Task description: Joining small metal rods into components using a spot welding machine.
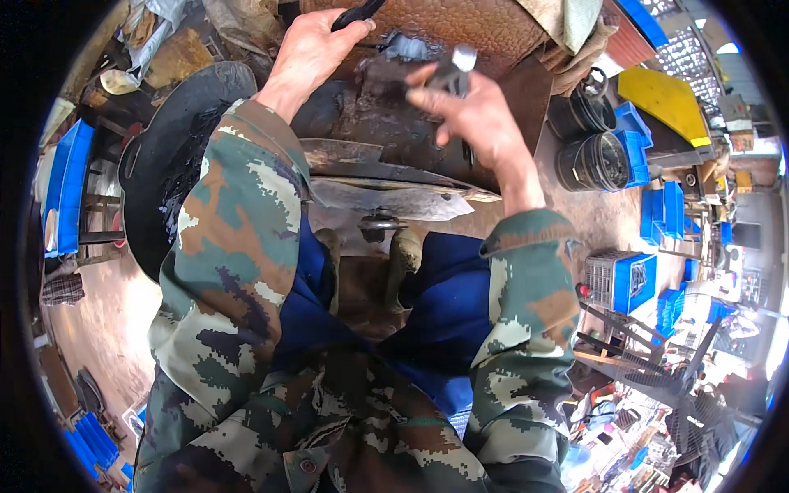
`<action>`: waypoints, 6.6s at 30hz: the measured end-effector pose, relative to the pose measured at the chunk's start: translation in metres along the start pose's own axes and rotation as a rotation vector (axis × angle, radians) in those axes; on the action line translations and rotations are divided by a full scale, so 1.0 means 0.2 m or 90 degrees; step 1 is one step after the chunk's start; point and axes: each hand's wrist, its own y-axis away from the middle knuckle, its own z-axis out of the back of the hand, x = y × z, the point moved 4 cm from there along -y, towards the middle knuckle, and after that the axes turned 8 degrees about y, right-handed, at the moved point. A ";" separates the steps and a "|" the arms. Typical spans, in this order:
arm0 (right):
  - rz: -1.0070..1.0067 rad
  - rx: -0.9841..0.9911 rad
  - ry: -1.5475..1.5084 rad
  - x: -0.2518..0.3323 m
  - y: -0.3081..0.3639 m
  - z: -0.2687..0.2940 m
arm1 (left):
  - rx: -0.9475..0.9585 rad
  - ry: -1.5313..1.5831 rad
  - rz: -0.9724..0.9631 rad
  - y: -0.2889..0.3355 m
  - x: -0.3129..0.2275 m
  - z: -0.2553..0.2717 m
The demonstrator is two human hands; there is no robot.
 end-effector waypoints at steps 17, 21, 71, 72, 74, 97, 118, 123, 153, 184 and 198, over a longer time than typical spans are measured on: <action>-0.045 0.194 0.081 -0.07 0.25 -0.13 | 0.399 -0.125 0.098 0.07 0.35 -0.17; -0.044 -0.057 -0.059 -0.06 0.16 0.00 | 0.483 -0.116 0.220 0.09 0.46 -0.22; -0.136 -0.241 -0.596 -0.14 0.10 0.07 | 0.465 -0.139 -0.070 0.06 0.34 -0.26; -0.132 -0.235 -0.598 -0.13 0.12 0.07 | 0.466 -0.140 -0.071 0.05 0.32 -0.26; -0.123 -0.229 -0.503 -0.11 0.18 0.07 | 0.440 -0.078 0.139 0.03 0.34 -0.23; 0.123 -0.011 -0.063 -0.08 0.44 -0.26 | -0.010 -0.069 0.220 0.03 0.30 -0.02; 0.094 -0.235 -0.098 -0.01 -0.62 0.18 | -0.164 0.173 0.082 -0.01 0.04 -0.03; 0.094 -0.247 -0.077 -0.01 -0.62 0.17 | -0.154 0.057 -0.002 0.00 0.05 0.07; 0.076 -0.259 -0.085 0.01 -0.58 0.08 | -0.162 0.137 0.476 0.95 1.03 1.12; 0.150 -0.430 -0.645 0.10 -0.16 -0.10 | 0.031 1.087 0.439 0.10 0.04 -0.62; -0.066 -0.387 0.253 0.23 0.72 0.15 | 0.424 0.575 0.111 0.33 -0.47 -0.65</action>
